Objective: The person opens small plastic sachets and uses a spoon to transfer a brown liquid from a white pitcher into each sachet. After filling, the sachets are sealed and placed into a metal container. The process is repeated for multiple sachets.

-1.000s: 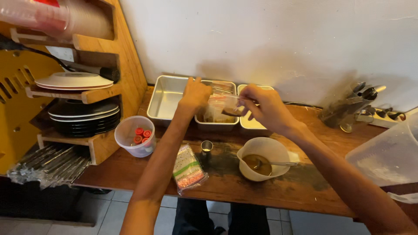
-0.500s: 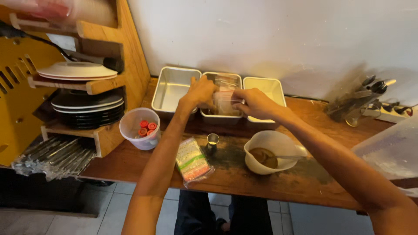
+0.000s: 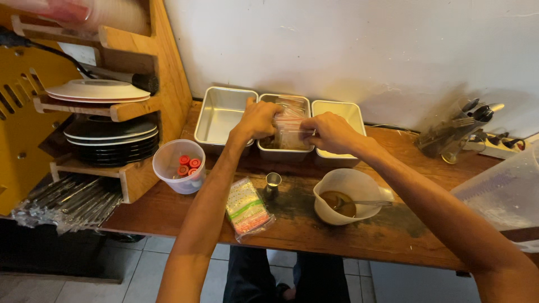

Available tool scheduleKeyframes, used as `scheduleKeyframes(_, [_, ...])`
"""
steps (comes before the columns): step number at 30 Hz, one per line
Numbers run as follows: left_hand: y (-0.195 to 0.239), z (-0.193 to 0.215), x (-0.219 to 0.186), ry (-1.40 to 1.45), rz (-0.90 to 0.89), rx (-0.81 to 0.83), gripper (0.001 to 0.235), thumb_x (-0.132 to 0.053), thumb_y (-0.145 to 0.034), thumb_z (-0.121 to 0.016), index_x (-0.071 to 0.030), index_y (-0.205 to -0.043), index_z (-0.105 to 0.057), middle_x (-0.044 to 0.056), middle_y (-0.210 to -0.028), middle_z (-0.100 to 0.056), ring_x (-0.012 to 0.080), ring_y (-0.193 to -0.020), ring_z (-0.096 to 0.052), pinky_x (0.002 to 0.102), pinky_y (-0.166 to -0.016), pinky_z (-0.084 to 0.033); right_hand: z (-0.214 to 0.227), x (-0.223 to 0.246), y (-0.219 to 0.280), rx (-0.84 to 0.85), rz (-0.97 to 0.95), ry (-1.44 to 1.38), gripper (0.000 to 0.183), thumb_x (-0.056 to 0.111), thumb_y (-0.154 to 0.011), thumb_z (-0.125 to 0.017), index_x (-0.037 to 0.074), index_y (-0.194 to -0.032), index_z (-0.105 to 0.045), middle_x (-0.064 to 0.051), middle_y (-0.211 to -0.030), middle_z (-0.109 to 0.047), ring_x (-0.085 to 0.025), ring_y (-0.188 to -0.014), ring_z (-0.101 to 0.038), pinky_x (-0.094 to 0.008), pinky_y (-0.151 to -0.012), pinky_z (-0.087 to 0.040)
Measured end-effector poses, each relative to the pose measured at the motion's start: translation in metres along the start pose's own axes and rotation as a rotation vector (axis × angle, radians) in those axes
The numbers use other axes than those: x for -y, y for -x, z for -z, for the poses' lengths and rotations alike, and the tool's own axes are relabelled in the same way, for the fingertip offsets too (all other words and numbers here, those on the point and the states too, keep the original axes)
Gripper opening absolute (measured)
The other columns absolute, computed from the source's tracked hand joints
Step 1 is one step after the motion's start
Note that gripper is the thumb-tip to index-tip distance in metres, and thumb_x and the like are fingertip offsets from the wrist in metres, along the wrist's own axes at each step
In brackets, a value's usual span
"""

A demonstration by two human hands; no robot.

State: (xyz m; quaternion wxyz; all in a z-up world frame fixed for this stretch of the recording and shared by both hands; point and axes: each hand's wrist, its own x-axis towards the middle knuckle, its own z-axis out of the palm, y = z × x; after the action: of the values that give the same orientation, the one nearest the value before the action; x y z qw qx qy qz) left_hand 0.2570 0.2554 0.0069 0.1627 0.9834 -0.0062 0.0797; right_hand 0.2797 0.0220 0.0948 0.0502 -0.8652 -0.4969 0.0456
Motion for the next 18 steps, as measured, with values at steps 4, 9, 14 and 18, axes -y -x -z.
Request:
scheduleKeyframes(4, [-0.005,-0.005,0.003,0.012,0.009,-0.062,0.039,-0.020,-0.065,-0.080,-0.025,-0.102,-0.070,0.000,-0.098,-0.077,0.0280,-0.107,-0.071,0.054,-0.115,-0.025,-0.021,-0.017,-0.009,-0.080,-0.036,-0.006,0.039,0.028,-0.081,-0.078,0.020,-0.114,-0.059,-0.007,-0.091,-0.076,-0.039,-0.096,-0.071,-0.057,-0.085,-0.055])
scheduleKeyframes(9, [-0.008,-0.012,0.007,0.053,-0.038,-0.083,0.044,-0.016,-0.069,-0.078,-0.027,-0.110,-0.070,-0.001,-0.107,-0.077,0.0296,-0.111,-0.071,0.060,-0.119,-0.019,-0.030,-0.022,-0.015,-0.207,-0.071,0.229,0.070,0.038,-0.069,-0.081,0.025,-0.132,-0.054,-0.007,-0.101,-0.064,-0.037,-0.097,-0.068,-0.052,-0.081,-0.058])
scheduleKeyframes(14, [0.002,-0.002,-0.001,0.066,-0.120,-0.089,0.044,-0.015,-0.071,-0.079,-0.024,-0.113,-0.070,0.002,-0.111,-0.077,0.0313,-0.116,-0.069,0.066,-0.120,-0.012,-0.032,-0.026,-0.026,-0.182,0.099,0.131,0.090,0.035,-0.059,-0.086,0.014,-0.139,-0.051,-0.017,-0.117,-0.060,-0.043,-0.112,-0.060,-0.055,-0.094,-0.054])
scheduleKeyframes(18, [0.003,0.008,-0.004,-0.009,-0.153,-0.055,0.045,-0.019,-0.071,-0.080,-0.023,-0.115,-0.068,0.002,-0.108,-0.077,0.0290,-0.114,-0.069,0.064,-0.121,-0.017,-0.040,-0.039,-0.043,-0.147,0.108,0.121,0.069,0.042,-0.060,-0.086,0.014,-0.119,-0.064,-0.015,-0.103,-0.067,-0.043,-0.103,-0.065,-0.056,-0.089,-0.055])
